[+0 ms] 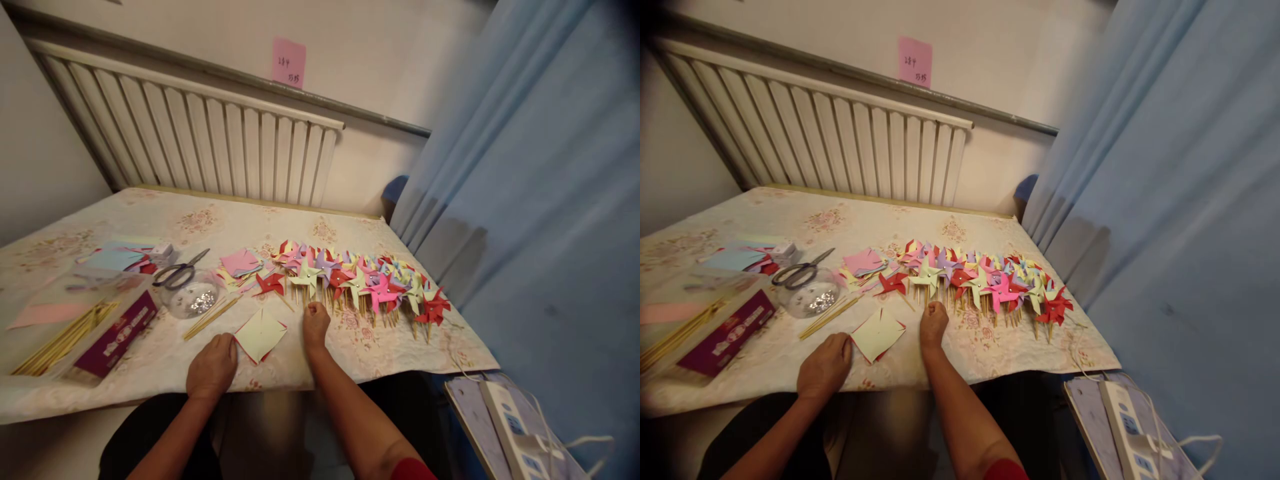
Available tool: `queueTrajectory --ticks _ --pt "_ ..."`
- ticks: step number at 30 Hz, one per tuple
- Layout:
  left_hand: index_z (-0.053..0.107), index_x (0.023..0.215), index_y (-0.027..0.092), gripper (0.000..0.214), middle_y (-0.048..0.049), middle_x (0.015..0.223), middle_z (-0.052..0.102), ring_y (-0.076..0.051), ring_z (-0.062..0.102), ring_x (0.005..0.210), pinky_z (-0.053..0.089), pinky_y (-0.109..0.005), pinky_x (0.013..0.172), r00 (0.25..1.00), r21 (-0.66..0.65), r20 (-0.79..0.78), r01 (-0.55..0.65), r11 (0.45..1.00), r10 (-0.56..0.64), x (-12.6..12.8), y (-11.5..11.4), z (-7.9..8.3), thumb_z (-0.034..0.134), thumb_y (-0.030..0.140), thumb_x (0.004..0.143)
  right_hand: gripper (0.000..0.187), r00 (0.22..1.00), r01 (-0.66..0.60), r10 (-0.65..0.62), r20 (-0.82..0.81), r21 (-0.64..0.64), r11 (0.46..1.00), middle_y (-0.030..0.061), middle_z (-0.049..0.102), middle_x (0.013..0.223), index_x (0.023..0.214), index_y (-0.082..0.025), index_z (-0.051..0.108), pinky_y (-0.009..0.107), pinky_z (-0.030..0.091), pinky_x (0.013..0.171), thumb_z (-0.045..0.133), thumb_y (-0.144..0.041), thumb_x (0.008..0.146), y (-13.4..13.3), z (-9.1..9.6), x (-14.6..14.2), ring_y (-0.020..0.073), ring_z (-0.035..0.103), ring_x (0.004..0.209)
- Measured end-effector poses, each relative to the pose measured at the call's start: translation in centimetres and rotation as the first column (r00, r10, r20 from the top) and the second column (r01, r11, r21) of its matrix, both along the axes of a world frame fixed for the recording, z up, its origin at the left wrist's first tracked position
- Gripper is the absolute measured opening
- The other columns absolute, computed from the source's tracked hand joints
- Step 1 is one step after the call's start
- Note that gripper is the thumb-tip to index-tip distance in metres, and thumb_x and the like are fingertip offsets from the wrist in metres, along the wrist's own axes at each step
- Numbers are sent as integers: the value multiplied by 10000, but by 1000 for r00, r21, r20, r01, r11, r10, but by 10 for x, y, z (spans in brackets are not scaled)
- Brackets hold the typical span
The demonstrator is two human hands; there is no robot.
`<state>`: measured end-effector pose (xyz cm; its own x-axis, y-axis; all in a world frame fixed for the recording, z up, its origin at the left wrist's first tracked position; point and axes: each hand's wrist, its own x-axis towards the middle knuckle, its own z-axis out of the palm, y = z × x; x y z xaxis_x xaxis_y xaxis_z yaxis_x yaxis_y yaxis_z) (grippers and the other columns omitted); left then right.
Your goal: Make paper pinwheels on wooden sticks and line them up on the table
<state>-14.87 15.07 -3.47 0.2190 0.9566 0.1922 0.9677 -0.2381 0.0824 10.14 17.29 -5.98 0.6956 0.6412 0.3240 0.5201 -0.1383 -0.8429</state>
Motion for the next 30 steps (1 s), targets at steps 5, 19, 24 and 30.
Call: queueTrajectory --ticks 5,19,24,30 --pt "586 909 191 317 -77 959 653 -208 631 861 384 -322 686 1000 -9 3 -1 1000 1 0 1 0 296 295 984 147 1000 11 -11 13 -15 1000 16 615 664 686 -207 575 264 395 655 462 -148 760 8 1 -2 181 551 641" --pt "618 952 191 317 -85 1009 661 -207 625 895 400 -318 712 999 -51 27 -22 998 23 1 -2 4 317 286 980 176 999 20 -17 44 -66 998 37 633 692 704 -213 569 262 405 679 444 -105 768 10 7 -4 189 552 668" --pt "612 964 191 317 -81 1005 662 -202 623 905 395 -317 720 999 -27 31 -13 1000 14 0 -1 1 311 291 986 159 999 27 -24 39 -86 996 47 642 706 723 -207 576 274 410 690 453 -113 756 8 9 -4 202 573 681" --pt "587 909 187 316 -78 949 647 -210 627 876 387 -328 699 1000 -7 9 3 1000 -3 -1 -1 -1 299 293 986 155 999 34 -31 43 -81 996 58 645 733 768 -192 592 283 414 703 453 -123 772 -9 11 -6 205 574 697"
